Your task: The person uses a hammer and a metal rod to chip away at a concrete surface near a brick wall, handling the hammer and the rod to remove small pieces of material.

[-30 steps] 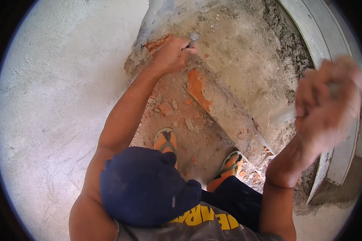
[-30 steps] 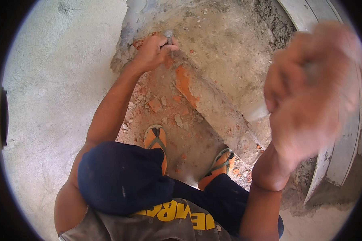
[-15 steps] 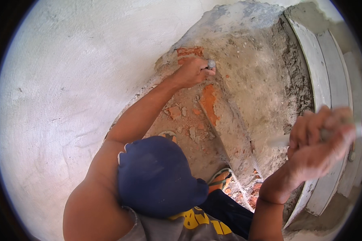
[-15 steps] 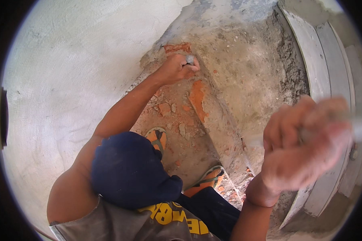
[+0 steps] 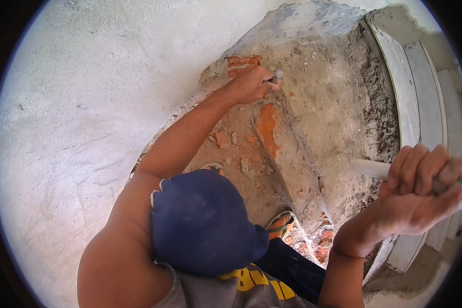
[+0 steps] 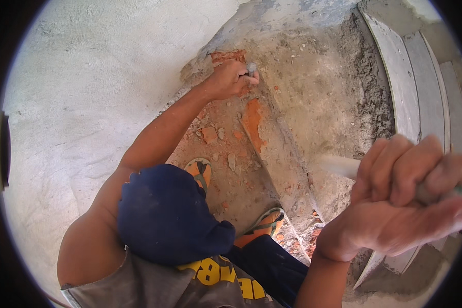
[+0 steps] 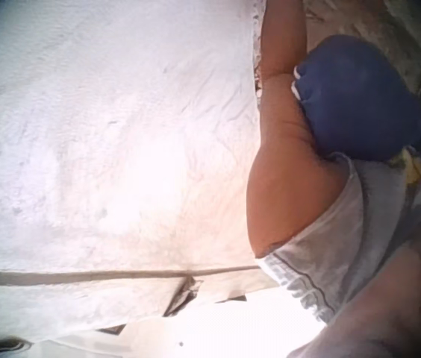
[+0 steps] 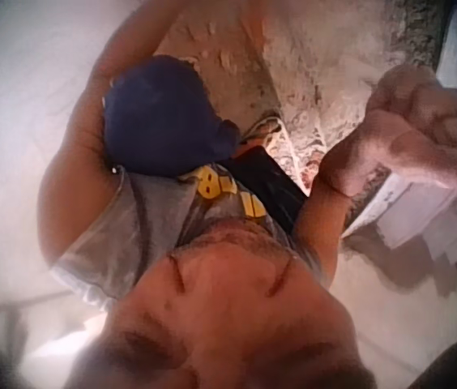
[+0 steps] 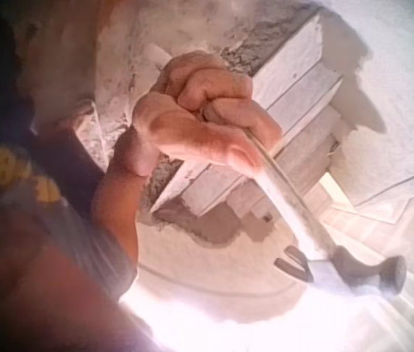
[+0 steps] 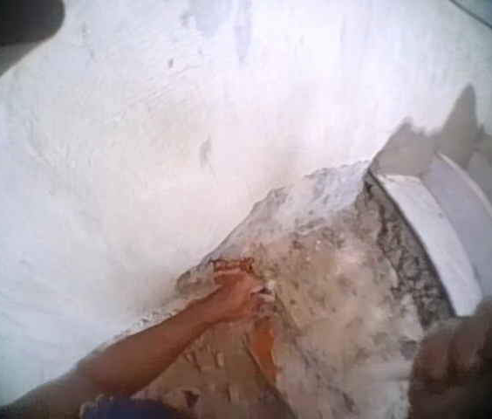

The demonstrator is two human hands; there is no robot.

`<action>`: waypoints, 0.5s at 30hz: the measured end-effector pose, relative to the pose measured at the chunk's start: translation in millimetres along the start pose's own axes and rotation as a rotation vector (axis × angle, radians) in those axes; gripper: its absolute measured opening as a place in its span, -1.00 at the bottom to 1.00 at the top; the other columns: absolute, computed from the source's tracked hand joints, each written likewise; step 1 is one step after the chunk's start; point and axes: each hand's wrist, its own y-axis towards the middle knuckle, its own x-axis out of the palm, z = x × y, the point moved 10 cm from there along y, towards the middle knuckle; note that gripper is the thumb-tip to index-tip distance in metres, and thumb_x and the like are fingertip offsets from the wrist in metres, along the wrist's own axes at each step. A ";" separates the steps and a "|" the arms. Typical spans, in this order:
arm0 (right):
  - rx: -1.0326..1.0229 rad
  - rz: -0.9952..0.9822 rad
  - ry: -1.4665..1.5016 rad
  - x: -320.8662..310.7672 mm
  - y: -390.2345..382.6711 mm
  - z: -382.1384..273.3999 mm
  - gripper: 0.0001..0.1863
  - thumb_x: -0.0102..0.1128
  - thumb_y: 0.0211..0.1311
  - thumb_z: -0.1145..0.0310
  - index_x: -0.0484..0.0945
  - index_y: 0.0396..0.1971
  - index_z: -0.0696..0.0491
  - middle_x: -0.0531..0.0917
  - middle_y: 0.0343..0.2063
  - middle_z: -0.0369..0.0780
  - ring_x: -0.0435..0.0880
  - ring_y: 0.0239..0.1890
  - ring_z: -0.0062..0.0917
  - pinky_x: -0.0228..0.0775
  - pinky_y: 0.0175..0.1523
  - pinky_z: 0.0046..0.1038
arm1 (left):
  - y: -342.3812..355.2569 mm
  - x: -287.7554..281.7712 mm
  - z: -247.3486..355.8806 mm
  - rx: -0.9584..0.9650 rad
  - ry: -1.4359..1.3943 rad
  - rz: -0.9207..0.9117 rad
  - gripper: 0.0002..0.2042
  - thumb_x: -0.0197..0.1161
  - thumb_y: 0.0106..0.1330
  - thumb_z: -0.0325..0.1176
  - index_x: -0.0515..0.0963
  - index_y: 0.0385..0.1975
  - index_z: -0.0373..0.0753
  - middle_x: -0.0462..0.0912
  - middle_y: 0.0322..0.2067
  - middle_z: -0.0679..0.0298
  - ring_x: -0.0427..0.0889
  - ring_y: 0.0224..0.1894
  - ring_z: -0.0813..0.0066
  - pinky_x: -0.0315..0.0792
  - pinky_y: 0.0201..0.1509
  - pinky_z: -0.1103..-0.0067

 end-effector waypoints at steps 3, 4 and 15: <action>-0.036 -0.105 -0.835 -14.1 -50.3 76.1 -0.65 -0.03 0.55 0.06 0.49 -0.30 0.03 0.33 -0.74 -0.38 0.31 -0.72 -0.54 0.14 -0.59 -0.48 | -3.7 1.2 -5.6 -0.023 0.023 0.005 -0.84 0.27 0.38 -0.38 0.65 -0.36 -0.37 0.59 -0.62 0.08 0.49 -0.59 0.37 0.36 -0.42 0.36; 0.107 -0.203 -1.180 -20.8 -67.9 115.2 -0.62 -0.04 0.56 0.06 0.51 -0.33 0.05 0.35 -0.74 -0.38 0.34 -0.69 -0.49 0.20 -0.52 -0.42 | -1.8 4.3 -8.2 -0.022 0.014 0.015 -0.85 0.28 0.37 -0.37 0.65 -0.35 -0.33 0.58 -0.62 0.13 0.49 -0.60 0.39 0.36 -0.42 0.38; 0.184 -0.089 -0.100 6.9 -13.7 24.4 -0.64 0.08 0.51 0.08 0.44 -0.47 -0.02 0.38 -0.69 -0.39 0.34 -0.69 -0.72 0.15 -0.59 -0.69 | 4.4 2.4 -5.4 0.064 0.029 0.052 -0.84 0.33 0.34 -0.31 0.69 -0.32 -0.28 0.60 -0.63 0.18 0.50 -0.63 0.40 0.34 -0.46 0.37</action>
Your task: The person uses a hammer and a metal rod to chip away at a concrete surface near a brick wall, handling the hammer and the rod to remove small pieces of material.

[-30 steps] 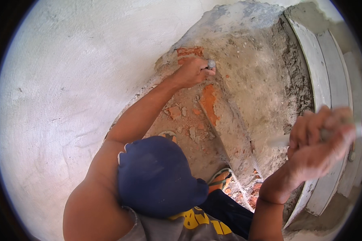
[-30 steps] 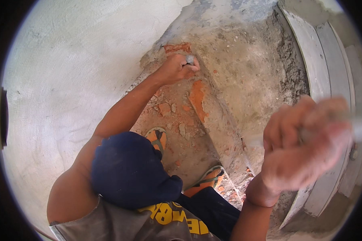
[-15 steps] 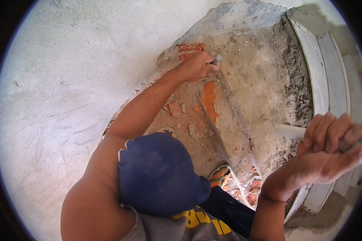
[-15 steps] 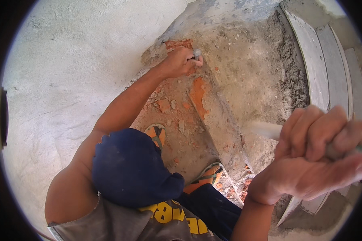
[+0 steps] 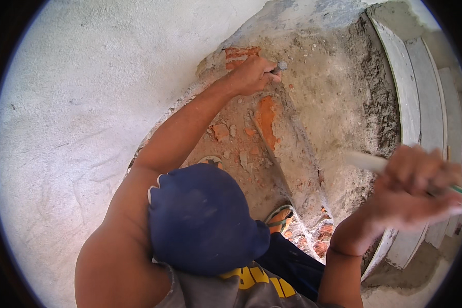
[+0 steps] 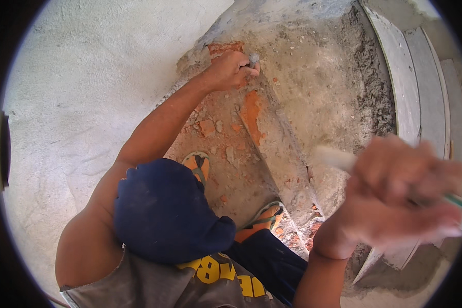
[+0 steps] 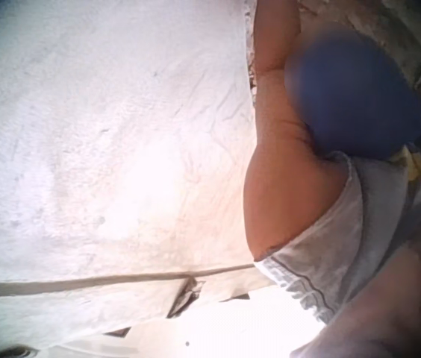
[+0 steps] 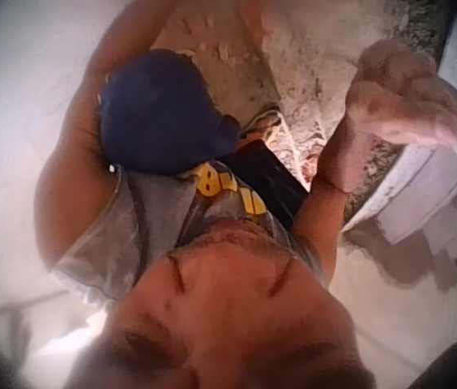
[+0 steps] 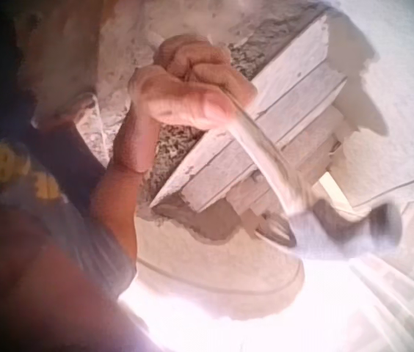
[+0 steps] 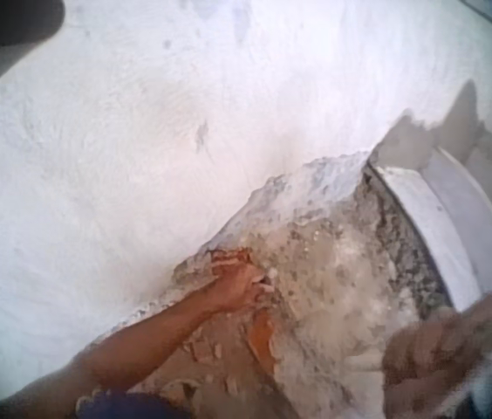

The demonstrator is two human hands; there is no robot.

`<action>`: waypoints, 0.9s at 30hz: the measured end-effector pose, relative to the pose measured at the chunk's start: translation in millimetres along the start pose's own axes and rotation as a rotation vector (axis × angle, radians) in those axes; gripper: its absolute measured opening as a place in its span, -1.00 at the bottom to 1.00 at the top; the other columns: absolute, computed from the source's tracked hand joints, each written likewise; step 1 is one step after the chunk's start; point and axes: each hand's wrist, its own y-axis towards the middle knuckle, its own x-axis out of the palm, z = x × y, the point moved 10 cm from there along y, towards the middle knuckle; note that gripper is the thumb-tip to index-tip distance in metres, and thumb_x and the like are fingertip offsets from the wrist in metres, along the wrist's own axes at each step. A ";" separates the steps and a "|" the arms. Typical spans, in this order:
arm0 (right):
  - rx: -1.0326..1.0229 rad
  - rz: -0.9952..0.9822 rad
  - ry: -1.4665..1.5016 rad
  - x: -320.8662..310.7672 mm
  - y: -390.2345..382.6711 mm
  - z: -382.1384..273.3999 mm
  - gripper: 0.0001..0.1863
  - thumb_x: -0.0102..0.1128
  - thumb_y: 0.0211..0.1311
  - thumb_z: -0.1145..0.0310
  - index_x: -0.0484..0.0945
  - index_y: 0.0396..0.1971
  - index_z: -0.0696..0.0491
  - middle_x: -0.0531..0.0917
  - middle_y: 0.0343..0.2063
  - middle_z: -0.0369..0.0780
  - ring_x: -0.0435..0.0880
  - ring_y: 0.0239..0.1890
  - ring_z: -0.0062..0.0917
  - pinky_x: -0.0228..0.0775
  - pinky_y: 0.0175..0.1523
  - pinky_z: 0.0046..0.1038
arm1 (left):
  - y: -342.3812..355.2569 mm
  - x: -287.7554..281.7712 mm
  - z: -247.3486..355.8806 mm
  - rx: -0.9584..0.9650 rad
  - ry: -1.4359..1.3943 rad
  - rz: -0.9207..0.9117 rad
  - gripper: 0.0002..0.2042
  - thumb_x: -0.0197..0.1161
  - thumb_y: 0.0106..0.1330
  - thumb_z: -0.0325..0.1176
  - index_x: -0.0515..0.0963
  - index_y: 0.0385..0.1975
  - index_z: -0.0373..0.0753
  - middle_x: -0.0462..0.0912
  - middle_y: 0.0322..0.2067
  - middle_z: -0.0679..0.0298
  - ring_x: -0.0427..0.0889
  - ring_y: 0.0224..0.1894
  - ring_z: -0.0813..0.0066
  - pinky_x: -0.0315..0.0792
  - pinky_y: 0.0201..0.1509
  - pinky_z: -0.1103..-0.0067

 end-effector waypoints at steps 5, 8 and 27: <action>0.508 -0.219 -1.058 -14.1 -49.5 152.3 -0.59 0.04 0.53 0.14 0.46 -0.53 0.07 0.41 -0.72 -0.34 0.39 -0.68 -0.49 0.21 -0.54 -0.44 | -2.9 2.0 -2.7 -0.035 0.006 -0.008 -0.86 0.31 0.36 -0.34 0.70 -0.31 -0.28 0.62 -0.61 0.16 0.51 -0.61 0.39 0.35 -0.45 0.36; 0.437 -0.046 -0.894 -15.3 -22.3 102.6 -0.61 -0.01 0.57 0.14 0.50 -0.44 0.09 0.45 -0.70 -0.33 0.43 -0.66 -0.57 0.25 -0.54 -0.48 | -10.3 -7.7 -6.1 -0.154 0.045 -0.078 -0.86 0.26 0.40 -0.41 0.63 -0.33 -0.36 0.61 -0.58 0.12 0.51 -0.53 0.41 0.35 -0.38 0.33; 0.335 0.435 -0.431 -45.0 -40.3 79.8 -0.59 -0.10 0.61 0.09 0.29 -0.48 -0.01 0.24 -0.76 -0.47 0.15 -0.81 -0.82 -0.07 -0.75 -0.68 | -38.6 -35.3 -51.6 -0.311 0.146 0.038 -0.83 0.19 0.42 -0.44 0.62 -0.38 -0.40 0.71 -0.33 0.09 0.64 -0.32 0.34 0.49 -0.17 0.41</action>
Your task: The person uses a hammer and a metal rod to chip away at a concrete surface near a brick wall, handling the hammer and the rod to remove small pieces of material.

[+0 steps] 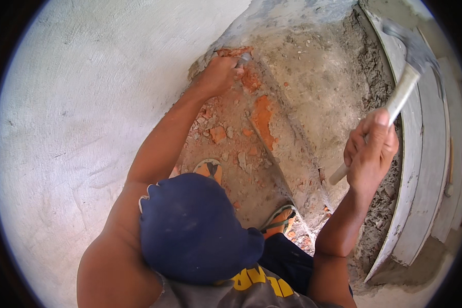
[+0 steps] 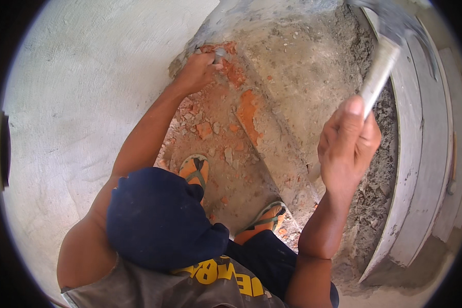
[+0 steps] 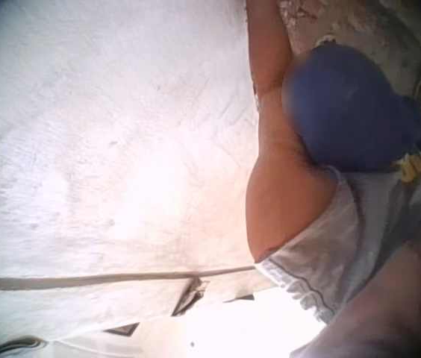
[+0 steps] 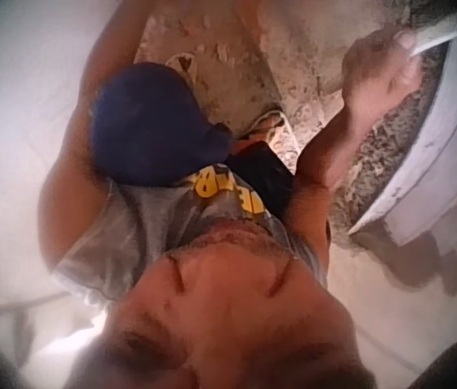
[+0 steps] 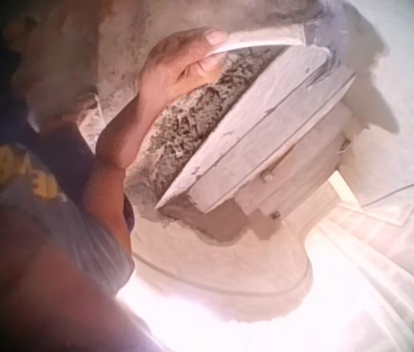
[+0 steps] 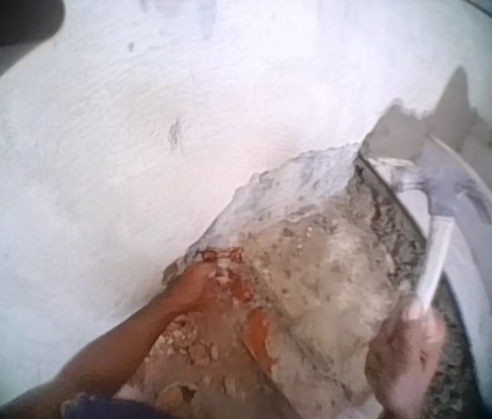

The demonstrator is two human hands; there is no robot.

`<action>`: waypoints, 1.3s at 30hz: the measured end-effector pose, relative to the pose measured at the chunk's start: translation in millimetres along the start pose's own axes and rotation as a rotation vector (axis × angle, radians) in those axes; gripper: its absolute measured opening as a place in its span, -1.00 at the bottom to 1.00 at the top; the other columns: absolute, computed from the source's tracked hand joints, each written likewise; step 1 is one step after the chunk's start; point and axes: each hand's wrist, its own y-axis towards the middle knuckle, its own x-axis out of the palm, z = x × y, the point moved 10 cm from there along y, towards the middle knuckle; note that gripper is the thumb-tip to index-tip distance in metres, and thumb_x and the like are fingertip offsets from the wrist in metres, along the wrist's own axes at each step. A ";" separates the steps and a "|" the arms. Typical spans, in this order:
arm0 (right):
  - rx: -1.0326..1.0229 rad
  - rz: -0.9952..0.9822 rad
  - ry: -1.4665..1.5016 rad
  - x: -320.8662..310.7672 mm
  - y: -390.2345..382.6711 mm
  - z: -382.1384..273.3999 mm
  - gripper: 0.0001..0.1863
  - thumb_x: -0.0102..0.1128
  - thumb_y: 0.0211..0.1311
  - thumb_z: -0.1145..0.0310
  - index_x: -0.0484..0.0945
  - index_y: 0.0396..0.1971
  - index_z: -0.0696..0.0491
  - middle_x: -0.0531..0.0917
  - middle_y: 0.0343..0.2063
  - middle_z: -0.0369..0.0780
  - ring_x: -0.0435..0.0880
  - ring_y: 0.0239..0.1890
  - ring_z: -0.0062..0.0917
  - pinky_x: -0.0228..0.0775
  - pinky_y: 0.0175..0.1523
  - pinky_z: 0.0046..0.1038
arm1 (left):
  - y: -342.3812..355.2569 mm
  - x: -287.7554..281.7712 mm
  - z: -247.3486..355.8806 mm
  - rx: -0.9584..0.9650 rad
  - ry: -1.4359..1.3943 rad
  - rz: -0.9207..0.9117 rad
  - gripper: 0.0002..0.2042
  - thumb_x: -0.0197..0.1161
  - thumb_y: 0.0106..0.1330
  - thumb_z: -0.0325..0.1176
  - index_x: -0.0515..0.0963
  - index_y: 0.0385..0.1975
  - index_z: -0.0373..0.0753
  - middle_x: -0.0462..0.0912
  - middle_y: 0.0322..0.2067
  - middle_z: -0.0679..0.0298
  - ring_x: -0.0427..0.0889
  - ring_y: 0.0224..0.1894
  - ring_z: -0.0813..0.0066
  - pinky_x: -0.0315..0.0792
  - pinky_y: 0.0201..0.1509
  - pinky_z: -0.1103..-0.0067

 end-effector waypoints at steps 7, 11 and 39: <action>0.160 -0.138 0.016 11.8 -18.1 38.4 -0.55 -0.17 0.60 -0.03 0.35 -0.39 0.01 0.20 -0.74 -0.46 0.09 -0.78 -0.82 -0.09 -0.75 -0.65 | -13.7 0.9 25.8 0.194 -0.185 0.102 -0.67 0.17 0.42 -0.46 0.45 -0.63 -0.47 0.74 -0.24 0.21 0.59 -0.46 0.41 0.45 -0.34 0.41; 0.151 -0.243 0.028 30.8 -26.4 42.8 -0.58 -0.14 0.60 0.00 0.39 -0.34 0.04 0.24 -0.72 -0.47 0.11 -0.76 -0.84 -0.09 -0.71 -0.67 | -3.8 23.5 24.5 0.084 -0.256 -0.037 -0.86 0.21 0.40 -0.48 0.62 -0.37 -0.42 0.72 -0.33 0.07 0.68 -0.38 0.34 0.54 -0.18 0.36; 0.015 -0.534 -0.659 66.2 -9.7 82.5 -0.69 0.05 0.53 0.22 0.53 -0.34 0.16 0.56 -0.59 -0.06 0.48 -0.69 -0.46 0.28 -0.53 -0.32 | 19.9 51.1 30.0 0.240 -0.218 -0.100 -0.86 0.31 0.36 -0.37 0.64 -0.33 -0.33 0.64 -0.53 0.17 0.59 -0.49 0.41 0.42 -0.32 0.39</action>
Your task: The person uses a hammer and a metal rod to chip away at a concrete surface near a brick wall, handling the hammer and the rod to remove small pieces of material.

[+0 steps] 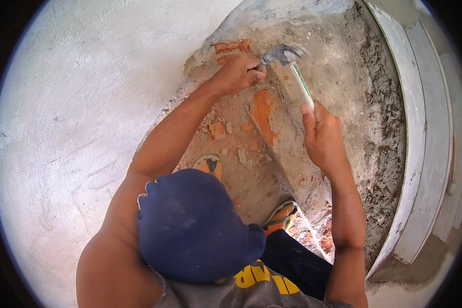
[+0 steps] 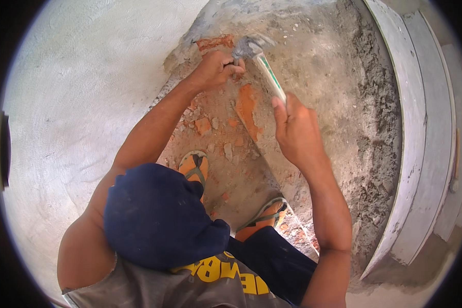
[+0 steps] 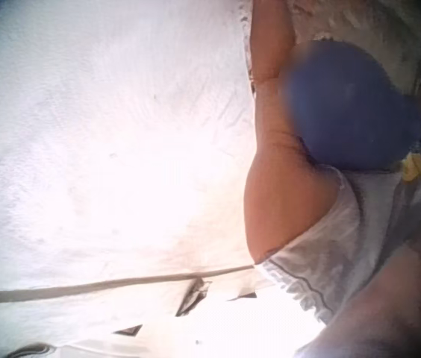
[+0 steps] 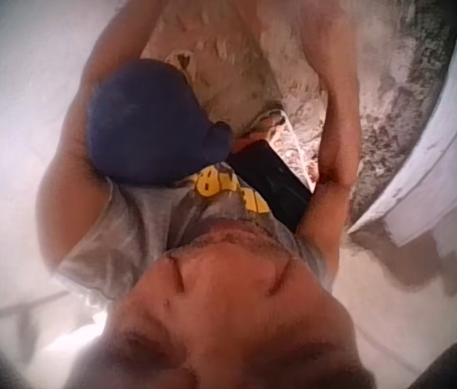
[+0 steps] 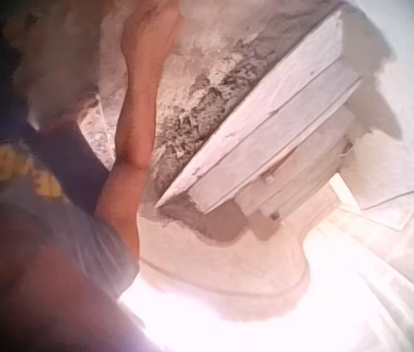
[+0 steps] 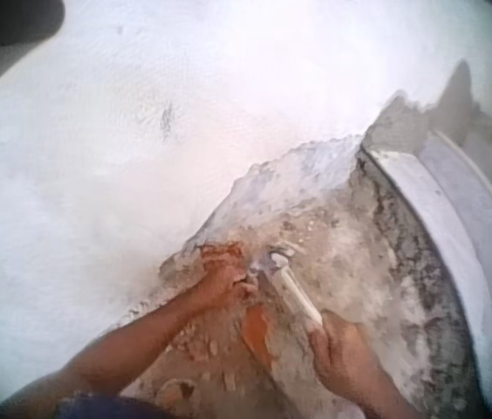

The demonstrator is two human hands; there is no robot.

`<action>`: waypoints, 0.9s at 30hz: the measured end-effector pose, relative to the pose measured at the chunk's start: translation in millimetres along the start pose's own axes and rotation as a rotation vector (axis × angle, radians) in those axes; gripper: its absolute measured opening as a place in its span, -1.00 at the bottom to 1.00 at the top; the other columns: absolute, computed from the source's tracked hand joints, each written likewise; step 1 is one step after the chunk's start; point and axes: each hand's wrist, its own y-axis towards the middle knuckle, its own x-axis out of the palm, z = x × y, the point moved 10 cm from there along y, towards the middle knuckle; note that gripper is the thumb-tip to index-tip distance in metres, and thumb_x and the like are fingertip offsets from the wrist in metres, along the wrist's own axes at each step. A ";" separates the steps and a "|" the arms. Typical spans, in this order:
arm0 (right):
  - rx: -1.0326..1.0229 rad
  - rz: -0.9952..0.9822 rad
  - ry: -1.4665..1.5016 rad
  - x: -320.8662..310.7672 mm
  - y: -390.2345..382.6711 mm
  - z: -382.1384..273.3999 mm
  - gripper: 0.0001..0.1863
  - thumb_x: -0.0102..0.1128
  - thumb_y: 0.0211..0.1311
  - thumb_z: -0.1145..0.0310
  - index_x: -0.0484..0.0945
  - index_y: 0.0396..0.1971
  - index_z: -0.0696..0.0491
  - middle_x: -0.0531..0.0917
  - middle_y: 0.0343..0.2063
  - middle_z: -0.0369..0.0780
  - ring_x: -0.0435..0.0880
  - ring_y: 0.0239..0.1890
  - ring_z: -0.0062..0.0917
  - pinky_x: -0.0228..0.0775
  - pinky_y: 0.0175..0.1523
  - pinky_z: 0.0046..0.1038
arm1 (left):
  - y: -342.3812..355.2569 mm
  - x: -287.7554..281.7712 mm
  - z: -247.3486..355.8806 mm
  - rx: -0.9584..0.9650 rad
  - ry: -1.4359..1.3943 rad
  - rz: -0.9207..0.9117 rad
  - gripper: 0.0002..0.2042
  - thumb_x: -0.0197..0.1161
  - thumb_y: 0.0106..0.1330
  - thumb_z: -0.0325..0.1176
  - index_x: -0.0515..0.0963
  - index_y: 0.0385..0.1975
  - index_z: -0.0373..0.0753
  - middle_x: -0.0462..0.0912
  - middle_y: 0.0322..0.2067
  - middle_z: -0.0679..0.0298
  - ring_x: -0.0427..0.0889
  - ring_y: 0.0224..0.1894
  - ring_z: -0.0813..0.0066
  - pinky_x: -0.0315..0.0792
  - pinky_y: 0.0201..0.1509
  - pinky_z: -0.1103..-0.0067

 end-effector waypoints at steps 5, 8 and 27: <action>-0.236 0.433 0.557 -101.4 -27.0 -71.6 -0.62 0.00 0.55 0.02 0.49 -0.40 -0.01 0.33 -0.71 -0.42 0.29 -0.70 -0.72 0.12 -0.64 -0.58 | -12.2 -13.7 -3.3 -0.034 0.066 -0.004 -0.86 0.31 0.35 -0.39 0.65 -0.35 -0.35 0.60 -0.60 0.17 0.55 -0.55 0.42 0.40 -0.36 0.39; -0.558 0.326 1.101 -133.0 -38.9 -95.3 -0.62 -0.03 0.55 0.01 0.48 -0.38 -0.02 0.32 -0.73 -0.41 0.20 -0.76 -0.77 0.01 -0.74 -0.63 | 1.9 2.0 8.6 0.028 0.000 -0.025 -0.86 0.31 0.36 -0.38 0.67 -0.34 -0.33 0.62 -0.58 0.18 0.55 -0.54 0.41 0.39 -0.32 0.35; -0.121 -0.067 0.909 1.3 -1.0 7.4 -0.63 0.05 0.52 0.11 0.51 -0.42 0.08 0.38 -0.68 -0.25 0.37 -0.72 -0.45 0.17 -0.56 -0.43 | 5.1 7.9 -9.0 -0.047 0.045 -0.042 -0.84 0.31 0.38 -0.33 0.67 -0.31 -0.30 0.58 -0.61 0.24 0.54 -0.53 0.43 0.40 -0.34 0.32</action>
